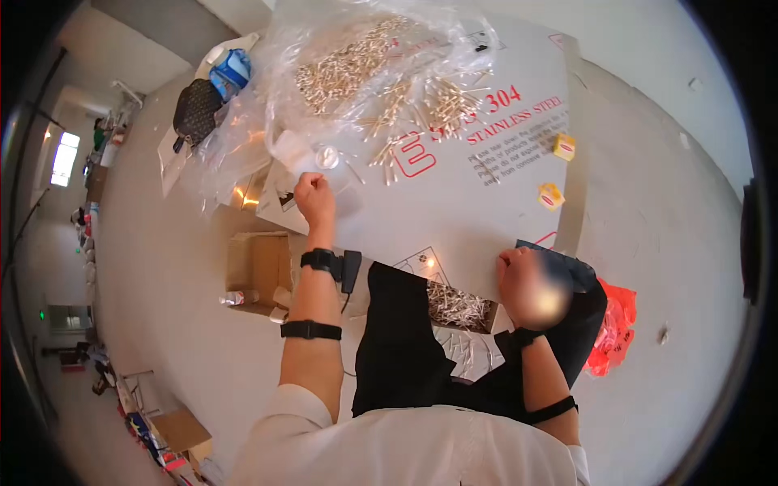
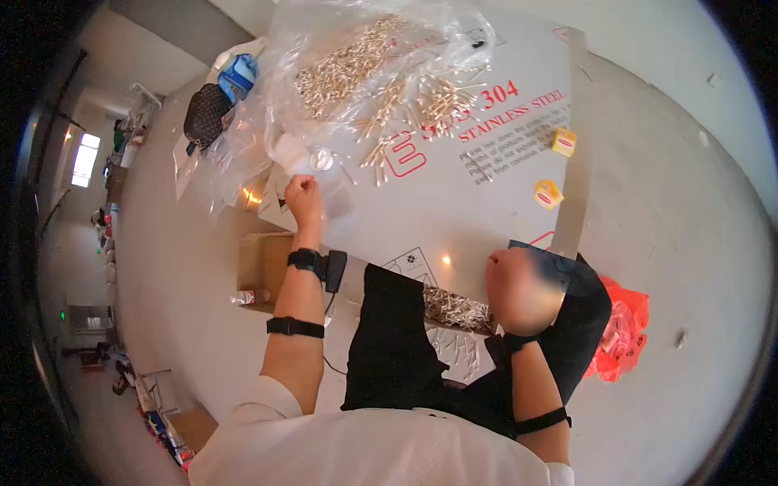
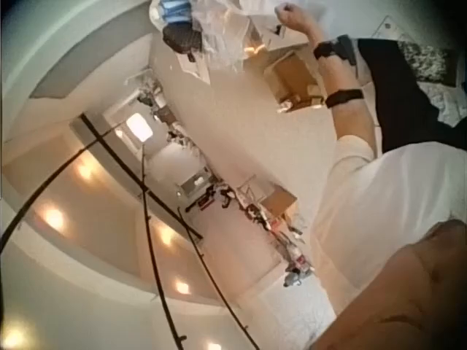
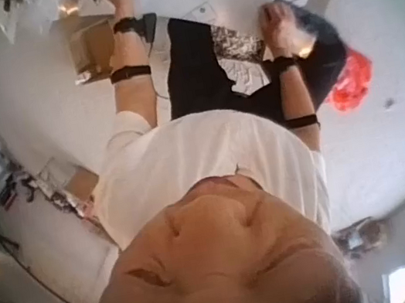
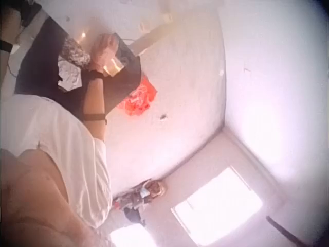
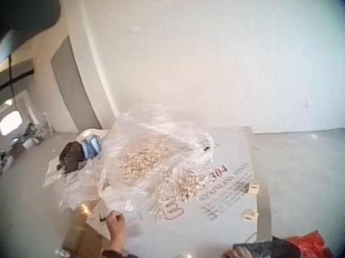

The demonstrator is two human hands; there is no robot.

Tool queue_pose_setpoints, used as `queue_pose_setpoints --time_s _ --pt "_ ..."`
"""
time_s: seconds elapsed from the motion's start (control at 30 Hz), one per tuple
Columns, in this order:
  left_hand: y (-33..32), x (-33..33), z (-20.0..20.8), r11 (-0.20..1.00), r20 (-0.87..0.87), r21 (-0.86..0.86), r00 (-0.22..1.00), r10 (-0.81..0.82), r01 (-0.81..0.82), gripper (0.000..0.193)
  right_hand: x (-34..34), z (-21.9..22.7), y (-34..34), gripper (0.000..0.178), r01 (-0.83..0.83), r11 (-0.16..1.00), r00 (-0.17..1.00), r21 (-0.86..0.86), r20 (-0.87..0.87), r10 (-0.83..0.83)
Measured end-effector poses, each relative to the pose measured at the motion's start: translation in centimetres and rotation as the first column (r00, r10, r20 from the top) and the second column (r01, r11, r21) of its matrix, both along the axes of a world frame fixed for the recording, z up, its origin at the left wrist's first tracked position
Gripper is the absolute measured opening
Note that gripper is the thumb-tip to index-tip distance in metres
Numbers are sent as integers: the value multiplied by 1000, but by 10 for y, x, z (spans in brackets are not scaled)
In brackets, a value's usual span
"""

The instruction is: Packing cotton swabs from a bulk container into small plastic bags.

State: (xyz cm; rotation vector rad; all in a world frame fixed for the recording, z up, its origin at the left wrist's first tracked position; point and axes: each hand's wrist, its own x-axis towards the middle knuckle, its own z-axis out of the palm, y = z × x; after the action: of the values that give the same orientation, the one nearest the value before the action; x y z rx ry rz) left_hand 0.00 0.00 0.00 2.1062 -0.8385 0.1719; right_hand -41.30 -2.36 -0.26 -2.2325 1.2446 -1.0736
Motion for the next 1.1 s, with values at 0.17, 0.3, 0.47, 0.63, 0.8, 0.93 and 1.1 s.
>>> queue_pose_setpoints --time_s 0.17,0.3,0.47,0.63,0.8,0.93,1.1 --pt "-15 37 28 972 -112 217 992 -60 84 20 7 2 -5 12 41 999 999 12 -23 -40" --pt "1 27 3 864 -94 480 988 -124 154 24 8 1 -1 11 47 998 998 40 -35 -46" --pt "14 -2 0 879 -200 450 977 -71 156 23 9 5 -1 10 47 998 998 39 -41 -45" --pt "29 -25 3 895 -485 -70 769 -417 441 5 21 8 4 17 48 923 987 381 124 -103" --pt "28 -139 51 466 -456 -172 349 -818 868 5 78 39 15 30 -430 761 847 486 509 154" --pt "11 -108 55 699 -590 -188 489 -642 690 6 73 14 17 14 -392 558 839 731 533 -109" --pt "-30 20 26 989 1 56 990 -140 139 19 72 6 23 11 -195 873 882 447 470 -43"
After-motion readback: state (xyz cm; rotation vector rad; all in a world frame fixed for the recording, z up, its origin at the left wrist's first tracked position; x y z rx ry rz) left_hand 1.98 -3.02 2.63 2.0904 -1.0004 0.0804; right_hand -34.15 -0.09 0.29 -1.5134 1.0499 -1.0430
